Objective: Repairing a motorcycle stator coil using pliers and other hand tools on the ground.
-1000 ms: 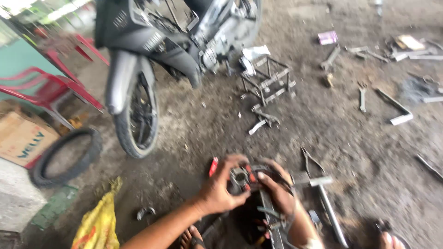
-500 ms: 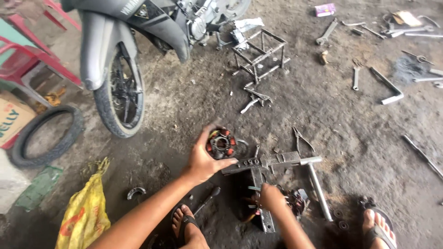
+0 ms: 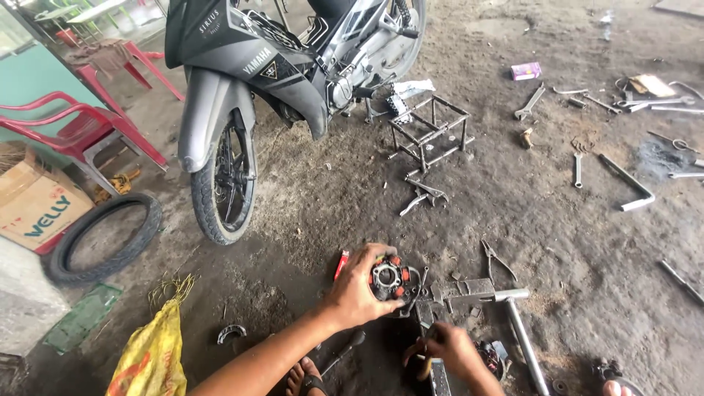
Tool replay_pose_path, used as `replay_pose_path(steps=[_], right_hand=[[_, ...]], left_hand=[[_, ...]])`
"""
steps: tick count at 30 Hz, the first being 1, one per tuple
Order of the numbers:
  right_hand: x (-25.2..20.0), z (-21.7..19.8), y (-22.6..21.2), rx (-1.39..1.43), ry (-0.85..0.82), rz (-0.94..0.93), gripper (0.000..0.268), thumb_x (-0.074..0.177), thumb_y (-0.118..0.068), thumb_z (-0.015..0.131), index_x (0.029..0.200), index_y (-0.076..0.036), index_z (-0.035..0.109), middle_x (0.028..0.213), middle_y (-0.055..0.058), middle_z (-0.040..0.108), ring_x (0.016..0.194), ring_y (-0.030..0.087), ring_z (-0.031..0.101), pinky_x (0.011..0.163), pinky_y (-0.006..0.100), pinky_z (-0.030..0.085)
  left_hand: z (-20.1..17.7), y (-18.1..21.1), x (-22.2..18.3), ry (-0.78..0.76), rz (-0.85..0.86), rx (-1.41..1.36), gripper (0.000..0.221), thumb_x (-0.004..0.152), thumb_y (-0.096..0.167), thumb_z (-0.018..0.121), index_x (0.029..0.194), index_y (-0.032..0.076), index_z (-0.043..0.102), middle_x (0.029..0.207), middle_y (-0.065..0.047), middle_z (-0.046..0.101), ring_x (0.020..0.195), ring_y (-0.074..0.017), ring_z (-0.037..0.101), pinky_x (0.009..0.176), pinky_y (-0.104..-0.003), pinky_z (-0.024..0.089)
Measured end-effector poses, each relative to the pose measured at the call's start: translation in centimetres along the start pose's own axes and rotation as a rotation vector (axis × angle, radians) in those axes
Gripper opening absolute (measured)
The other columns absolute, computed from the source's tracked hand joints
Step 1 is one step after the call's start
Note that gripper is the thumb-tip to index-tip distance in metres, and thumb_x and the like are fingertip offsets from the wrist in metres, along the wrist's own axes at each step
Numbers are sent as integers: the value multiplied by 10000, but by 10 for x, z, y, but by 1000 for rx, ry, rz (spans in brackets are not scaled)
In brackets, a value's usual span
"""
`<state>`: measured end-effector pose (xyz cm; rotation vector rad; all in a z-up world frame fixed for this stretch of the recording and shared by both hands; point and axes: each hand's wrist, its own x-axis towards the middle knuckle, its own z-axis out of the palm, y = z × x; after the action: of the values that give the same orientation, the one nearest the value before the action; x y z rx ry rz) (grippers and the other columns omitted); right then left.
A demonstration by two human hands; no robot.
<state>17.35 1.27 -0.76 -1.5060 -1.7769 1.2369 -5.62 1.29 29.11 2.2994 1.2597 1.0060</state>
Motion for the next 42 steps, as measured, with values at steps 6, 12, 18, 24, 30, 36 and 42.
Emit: replay_pose_path(steps=[6, 12, 18, 24, 30, 36, 42], right_hand=[[1, -109, -83, 730, 138, -169, 289, 971, -260, 588, 1061, 11, 632, 981, 216, 753, 863, 295, 764, 788, 451, 627], [20, -228, -216, 826, 214, 257, 456, 1047, -438, 487, 1067, 13, 544, 945, 205, 712, 718, 381, 710, 624, 512, 534], [-24, -207, -223, 388, -145, 475, 396, 950, -240, 673, 1162, 91, 626, 877, 253, 686, 645, 348, 654, 597, 458, 563], [-28, -101, -59, 529, -139, 517, 887, 790, -190, 891, 1544, -156, 425, 1134, 66, 715, 985, 207, 685, 855, 402, 569], [-43, -126, -184, 732, -66, 333, 788, 764, -182, 843, 1436, -30, 461, 1120, 97, 765, 990, 213, 713, 863, 390, 561], [-54, -131, -197, 941, -190, 280, 698, 714, -71, 844, 1335, 2, 533, 1054, 112, 764, 887, 253, 730, 804, 412, 594], [-50, -115, -173, 979, -47, 291, 1008, 735, -43, 839, 1550, -28, 246, 1100, 135, 749, 890, 218, 744, 838, 366, 603]], left_hand=[[8, 0, -3, 5, 23, -8, 820, 574, 198, 954, 1262, 52, 532, 1241, -150, 589, 1203, -320, 599, 1056, -409, 472], [15, -2, -1, 74, 57, -70, 814, 606, 185, 954, 1268, 50, 501, 1254, -158, 571, 1235, -323, 580, 1079, -412, 452], [15, 0, -3, 20, -128, -214, 830, 625, 179, 949, 1307, 77, 488, 1215, -88, 630, 1178, -225, 643, 1053, -358, 502], [41, -19, -16, -62, -350, -611, 890, 603, 191, 993, 1326, 81, 486, 1161, -52, 659, 1098, -158, 666, 1016, -317, 553], [45, 6, -18, -184, -267, -510, 1092, 580, 264, 995, 1464, 87, 379, 1220, -74, 662, 1158, -180, 669, 1045, -327, 536], [23, 45, -8, -271, -192, -431, 1204, 647, 398, 956, 1591, 83, 277, 1253, -95, 659, 1184, -222, 669, 1056, -370, 540], [48, 29, -10, -85, -716, -1050, 776, 937, 647, 564, 1487, 109, 461, 1239, -58, 664, 1134, -186, 651, 996, -361, 509]])
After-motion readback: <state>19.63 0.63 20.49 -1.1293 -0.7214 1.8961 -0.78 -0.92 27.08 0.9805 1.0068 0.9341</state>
